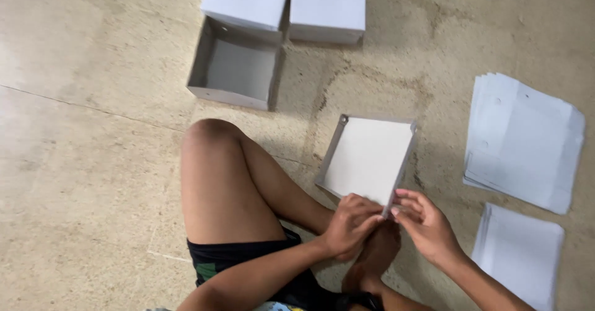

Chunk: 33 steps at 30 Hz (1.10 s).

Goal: The person sits on the floor and assembles a white cardboard box by folding its flaps and securing them with adhesive tabs. They manipulate the flat box piece, fold the sides up, and press the tabs to lock the structure.

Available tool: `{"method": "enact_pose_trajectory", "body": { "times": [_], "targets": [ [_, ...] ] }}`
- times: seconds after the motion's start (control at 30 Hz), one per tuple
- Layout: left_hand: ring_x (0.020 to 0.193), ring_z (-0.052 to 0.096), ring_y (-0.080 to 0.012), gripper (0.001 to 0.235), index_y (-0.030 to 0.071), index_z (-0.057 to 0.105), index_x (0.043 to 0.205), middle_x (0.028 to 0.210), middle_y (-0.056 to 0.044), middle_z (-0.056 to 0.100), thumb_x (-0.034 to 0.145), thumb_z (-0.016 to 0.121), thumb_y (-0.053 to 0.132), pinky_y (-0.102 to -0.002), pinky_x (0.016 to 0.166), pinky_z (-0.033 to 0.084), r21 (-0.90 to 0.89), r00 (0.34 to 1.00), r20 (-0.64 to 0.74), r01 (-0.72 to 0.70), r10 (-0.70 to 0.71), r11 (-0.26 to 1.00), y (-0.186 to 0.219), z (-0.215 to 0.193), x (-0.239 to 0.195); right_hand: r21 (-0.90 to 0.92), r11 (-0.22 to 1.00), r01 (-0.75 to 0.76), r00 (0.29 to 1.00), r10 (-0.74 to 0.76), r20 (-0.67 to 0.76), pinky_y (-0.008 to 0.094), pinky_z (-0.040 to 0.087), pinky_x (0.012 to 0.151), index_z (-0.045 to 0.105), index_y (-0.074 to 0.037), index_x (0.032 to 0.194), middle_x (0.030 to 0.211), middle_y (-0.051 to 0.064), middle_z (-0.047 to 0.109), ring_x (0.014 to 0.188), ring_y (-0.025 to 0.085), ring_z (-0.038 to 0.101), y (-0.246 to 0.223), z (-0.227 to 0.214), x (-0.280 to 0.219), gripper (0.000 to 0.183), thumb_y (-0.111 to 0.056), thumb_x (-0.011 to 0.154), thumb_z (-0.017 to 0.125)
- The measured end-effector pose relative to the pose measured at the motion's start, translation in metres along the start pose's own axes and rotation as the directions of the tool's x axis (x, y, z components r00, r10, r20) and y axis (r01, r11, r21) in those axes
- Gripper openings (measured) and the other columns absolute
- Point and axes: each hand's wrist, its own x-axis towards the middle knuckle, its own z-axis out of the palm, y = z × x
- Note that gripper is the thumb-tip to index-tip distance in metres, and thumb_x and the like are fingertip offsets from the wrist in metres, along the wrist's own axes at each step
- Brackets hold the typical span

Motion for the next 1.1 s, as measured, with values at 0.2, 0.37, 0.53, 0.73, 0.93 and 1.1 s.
{"method": "enact_pose_trajectory", "body": {
  "times": [0.2,0.37,0.53,0.73,0.93,1.1],
  "targets": [
    [0.094,0.065,-0.0286,0.021,0.009,0.077,0.111,0.096,-0.009,0.074,0.096,0.071,0.024,-0.042,0.09,0.045,-0.027,0.997,-0.071,-0.014,0.012,1.0,0.005,-0.001,0.004,0.085,0.991,0.104,0.995,-0.103,-0.016,0.034,0.053,0.094,0.052,0.001,0.137,0.116,0.017,0.07,0.095,0.016,0.065,0.013,0.001,0.003,0.062,-0.01,0.083,0.081],
    [0.098,0.065,-0.026,0.021,0.009,0.076,0.112,0.096,-0.007,0.073,0.096,0.073,0.022,-0.04,0.092,0.044,-0.069,0.994,-0.102,0.032,-0.039,0.997,0.004,-0.001,0.005,0.133,0.985,0.115,0.993,-0.115,-0.006,0.028,0.056,0.091,0.06,0.005,0.125,0.108,0.013,0.072,0.091,0.01,0.069,-0.003,0.004,0.001,0.05,-0.011,0.083,0.082],
    [0.099,0.066,-0.0246,0.022,0.009,0.076,0.113,0.096,-0.006,0.073,0.095,0.074,0.022,-0.038,0.093,0.045,-0.067,0.994,-0.095,0.042,-0.048,0.997,0.002,-0.003,0.005,0.168,0.985,0.043,0.998,-0.048,0.03,0.03,0.057,0.091,0.06,0.007,0.125,0.103,0.017,0.073,0.09,0.013,0.069,-0.014,0.007,-0.01,0.05,-0.009,0.083,0.081],
    [0.099,0.066,-0.0238,0.022,0.011,0.076,0.113,0.097,-0.005,0.074,0.094,0.075,0.022,-0.038,0.094,0.045,-0.063,0.995,-0.084,0.048,-0.053,0.997,0.0,-0.003,0.008,0.052,0.996,0.078,0.997,-0.077,-0.02,0.031,0.058,0.089,0.068,0.007,0.108,0.113,0.019,0.07,0.09,0.013,0.07,-0.011,0.003,-0.01,0.03,-0.009,0.086,0.079],
    [0.099,0.066,-0.0214,0.02,0.013,0.077,0.111,0.097,-0.002,0.075,0.094,0.075,0.023,-0.037,0.095,0.044,-0.103,0.992,-0.098,0.075,-0.085,0.992,-0.003,-0.001,0.004,-0.161,0.98,0.114,0.992,-0.122,-0.04,0.033,0.056,0.084,0.077,0.0,0.094,0.128,0.015,0.065,0.085,0.01,0.067,-0.003,0.003,-0.005,0.022,-0.022,0.091,0.077],
    [0.099,0.066,-0.0215,0.02,0.013,0.077,0.111,0.097,-0.003,0.076,0.094,0.075,0.024,-0.037,0.095,0.044,-0.088,0.992,-0.092,0.074,-0.082,0.993,-0.004,-0.002,0.006,-0.184,0.973,0.138,0.988,-0.147,-0.037,0.027,0.056,0.076,0.079,-0.001,0.098,0.126,0.01,0.065,0.075,0.006,0.063,0.0,0.002,-0.006,0.023,-0.022,0.089,0.078]
  ]
}}
